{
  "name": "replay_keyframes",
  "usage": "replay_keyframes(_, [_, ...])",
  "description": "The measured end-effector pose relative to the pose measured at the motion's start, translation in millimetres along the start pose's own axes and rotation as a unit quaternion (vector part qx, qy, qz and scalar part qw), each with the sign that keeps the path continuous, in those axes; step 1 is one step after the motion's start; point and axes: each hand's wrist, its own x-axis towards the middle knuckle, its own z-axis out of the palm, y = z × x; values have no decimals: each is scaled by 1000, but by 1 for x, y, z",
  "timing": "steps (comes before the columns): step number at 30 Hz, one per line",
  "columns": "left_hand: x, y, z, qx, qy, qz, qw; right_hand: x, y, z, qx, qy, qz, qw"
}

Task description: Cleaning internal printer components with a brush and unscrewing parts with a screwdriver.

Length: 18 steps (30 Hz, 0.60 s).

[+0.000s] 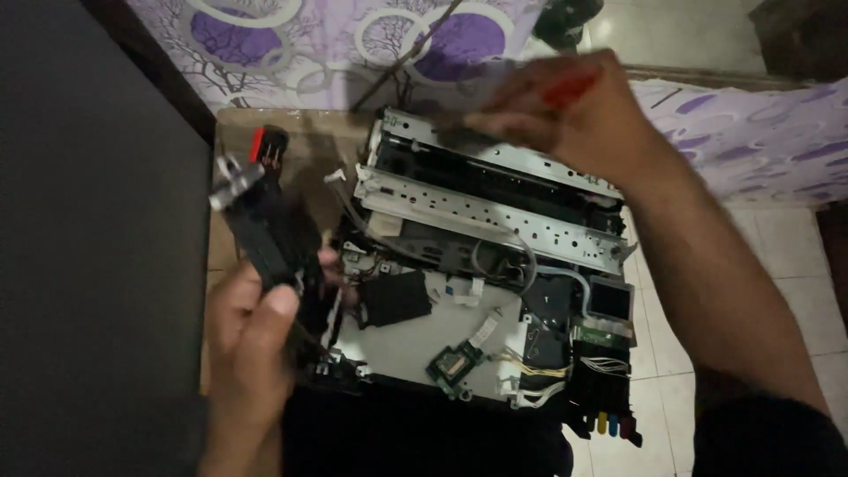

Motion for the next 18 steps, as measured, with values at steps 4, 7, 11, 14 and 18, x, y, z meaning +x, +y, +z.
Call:
replay_keyframes(4, [-7,-17,-8,-50,-3,-39,998,41,3,28,24,29,-23,999])
replay_keyframes(7, [1,-17,-3,-71,-29,-74,994,58,21,47,49,6,-2,999])
replay_keyframes(11, [8,-25,4,-80,-22,-48,995,59,34,61,61,40,-7,997])
replay_keyframes(14, [4,-28,8,-93,21,-78,992,52,39,59,39,-22,57,997])
replay_keyframes(18, [1,-36,5,-68,10,-123,990,17,53,33,-53,-49,19,997])
